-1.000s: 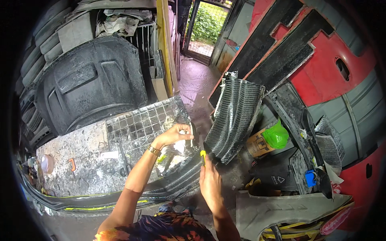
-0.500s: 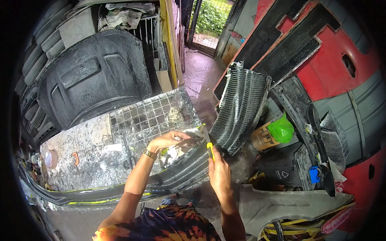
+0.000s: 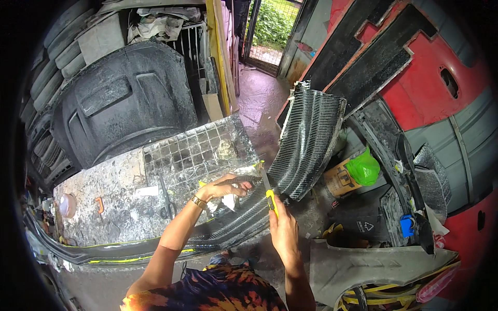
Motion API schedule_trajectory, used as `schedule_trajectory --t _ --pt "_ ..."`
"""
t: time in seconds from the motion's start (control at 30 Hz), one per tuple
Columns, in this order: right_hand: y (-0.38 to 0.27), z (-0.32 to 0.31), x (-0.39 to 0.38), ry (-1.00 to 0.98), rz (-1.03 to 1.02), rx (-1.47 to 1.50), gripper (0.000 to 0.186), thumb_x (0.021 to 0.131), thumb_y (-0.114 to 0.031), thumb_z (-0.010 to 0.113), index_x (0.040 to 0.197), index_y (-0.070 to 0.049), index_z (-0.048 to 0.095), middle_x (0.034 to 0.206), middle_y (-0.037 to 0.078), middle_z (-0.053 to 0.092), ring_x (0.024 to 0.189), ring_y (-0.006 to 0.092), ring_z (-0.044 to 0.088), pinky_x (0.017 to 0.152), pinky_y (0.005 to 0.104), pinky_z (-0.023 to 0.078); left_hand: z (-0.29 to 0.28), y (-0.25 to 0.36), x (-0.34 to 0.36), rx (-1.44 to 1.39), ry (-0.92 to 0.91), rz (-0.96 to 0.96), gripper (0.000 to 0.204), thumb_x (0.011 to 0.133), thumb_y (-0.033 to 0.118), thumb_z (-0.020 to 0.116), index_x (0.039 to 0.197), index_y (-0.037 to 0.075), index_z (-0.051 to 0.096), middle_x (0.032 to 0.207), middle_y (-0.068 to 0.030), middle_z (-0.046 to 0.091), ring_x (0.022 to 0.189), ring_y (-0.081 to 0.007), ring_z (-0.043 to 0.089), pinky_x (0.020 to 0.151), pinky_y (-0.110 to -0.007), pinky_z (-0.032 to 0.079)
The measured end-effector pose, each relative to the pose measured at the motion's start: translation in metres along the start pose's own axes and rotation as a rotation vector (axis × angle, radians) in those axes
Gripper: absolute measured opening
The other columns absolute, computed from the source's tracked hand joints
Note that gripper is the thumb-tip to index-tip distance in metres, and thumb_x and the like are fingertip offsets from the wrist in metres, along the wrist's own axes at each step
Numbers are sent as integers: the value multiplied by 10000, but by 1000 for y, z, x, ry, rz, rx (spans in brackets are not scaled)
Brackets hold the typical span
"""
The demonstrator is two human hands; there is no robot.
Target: The person uses a utility knife and a cloth to trim and wipe down a carbon fiber body part on a workbench, then handles various bottles and a metal can of thinner while cleaning their hands with a cloth.
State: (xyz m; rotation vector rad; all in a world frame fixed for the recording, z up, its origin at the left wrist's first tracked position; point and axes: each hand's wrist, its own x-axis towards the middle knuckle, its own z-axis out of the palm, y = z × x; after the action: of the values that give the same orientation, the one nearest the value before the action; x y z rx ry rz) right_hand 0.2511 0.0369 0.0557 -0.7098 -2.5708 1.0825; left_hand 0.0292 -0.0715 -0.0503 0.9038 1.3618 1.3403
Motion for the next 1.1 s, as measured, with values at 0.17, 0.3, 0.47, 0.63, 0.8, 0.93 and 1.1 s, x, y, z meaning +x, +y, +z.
schedule_trajectory --t 0.17,0.3,0.47,0.63,0.8,0.93,1.1 --pt "-16 -18 -12 11 44 56 420 885 -58 530 1297 -43 448 884 188 617 686 283 615 597 363 482 -23 2 -31 12 243 86 271 830 198 686 1034 24 647 1009 -51 645 949 -119 570 869 -270 451" --pt "14 -32 -45 239 64 244 310 891 -46 523 1195 1 484 722 33 516 551 89 478 509 258 417 -13 28 -86 -23 602 41 222 857 225 646 735 40 634 675 -10 628 621 -65 530 597 -245 413" --pt "45 -20 -91 189 211 566 118 913 -69 496 1001 -1 535 739 20 523 605 56 484 538 215 402 38 -6 -162 -56 553 40 176 879 181 618 813 22 655 685 -11 621 651 -82 549 613 -261 431" --pt "62 20 -129 -120 284 638 151 915 -129 547 999 -4 537 700 2 521 532 53 476 497 211 406 105 13 -162 -62 569 4 206 842 157 670 1014 43 679 908 -39 676 837 -97 590 769 -258 469" --pt "62 25 -112 -137 160 646 253 906 -114 544 1121 3 478 672 9 485 532 65 465 497 230 414 107 31 -115 275 574 56 240 839 198 677 977 2 664 950 -58 671 819 -100 598 718 -249 474" --pt "71 19 -100 -34 40 632 339 889 -105 556 1188 13 449 678 28 495 543 89 470 504 255 424 101 56 -98 274 536 71 255 853 247 666 741 17 667 608 -8 590 567 -54 527 515 -244 414" --pt "84 16 -100 44 37 598 241 876 -65 557 1096 7 493 671 18 514 542 73 495 499 236 431 72 116 -34 529 511 292 258 862 231 599 1016 27 631 604 -57 587 568 -130 545 563 -295 443"
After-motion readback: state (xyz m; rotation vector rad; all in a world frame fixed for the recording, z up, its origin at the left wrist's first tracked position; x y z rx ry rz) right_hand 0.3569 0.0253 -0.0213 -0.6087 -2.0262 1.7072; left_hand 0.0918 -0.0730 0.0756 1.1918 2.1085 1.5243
